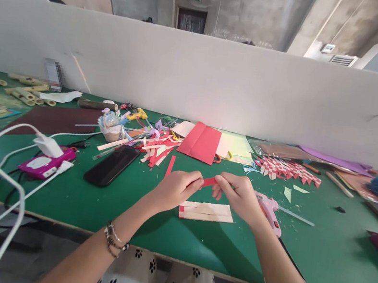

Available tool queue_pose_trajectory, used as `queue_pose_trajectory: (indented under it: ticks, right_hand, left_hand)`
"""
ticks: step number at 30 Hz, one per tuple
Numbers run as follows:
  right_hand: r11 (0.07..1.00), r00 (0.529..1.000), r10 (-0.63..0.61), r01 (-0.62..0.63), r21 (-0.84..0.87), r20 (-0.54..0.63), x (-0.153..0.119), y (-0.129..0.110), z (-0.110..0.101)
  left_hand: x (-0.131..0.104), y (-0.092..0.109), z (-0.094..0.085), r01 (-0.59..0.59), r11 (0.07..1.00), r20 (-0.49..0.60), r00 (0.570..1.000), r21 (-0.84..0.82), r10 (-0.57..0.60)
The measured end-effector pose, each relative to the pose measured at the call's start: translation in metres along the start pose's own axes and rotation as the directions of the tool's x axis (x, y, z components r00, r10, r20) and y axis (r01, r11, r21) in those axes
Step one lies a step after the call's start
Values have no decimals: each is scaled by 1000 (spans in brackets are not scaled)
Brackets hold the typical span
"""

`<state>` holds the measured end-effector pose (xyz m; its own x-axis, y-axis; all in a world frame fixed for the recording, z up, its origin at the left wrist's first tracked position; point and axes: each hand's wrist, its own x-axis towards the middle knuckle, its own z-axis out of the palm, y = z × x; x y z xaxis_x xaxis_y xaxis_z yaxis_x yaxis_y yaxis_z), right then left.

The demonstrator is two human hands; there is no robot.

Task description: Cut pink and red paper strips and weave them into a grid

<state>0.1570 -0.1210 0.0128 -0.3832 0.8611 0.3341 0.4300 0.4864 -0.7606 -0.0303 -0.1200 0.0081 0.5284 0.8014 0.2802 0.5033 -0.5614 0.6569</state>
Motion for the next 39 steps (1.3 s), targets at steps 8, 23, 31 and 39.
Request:
queue_pose_trajectory:
  ticks: [8,23,31,39]
  right_hand:
    - [981,964,-101,138,-134,247,-3,-20,-3]
    - [996,997,-50,54,-71,63,-7,-15,-15]
    - [988,985,87,-104,115,146,-26,-3,-23]
    - [564,754,94,-579,589,651,-48,16,0]
  left_hand:
    - [-12,5,0,279,795,461,887,-538,1]
    - [-28,1,-3,215,877,241,963,-430,-118]
    - [-36,0,-18,98,983,142,987,-158,-75]
    - [-35,-7,-8,-438,770,204,898,463,388]
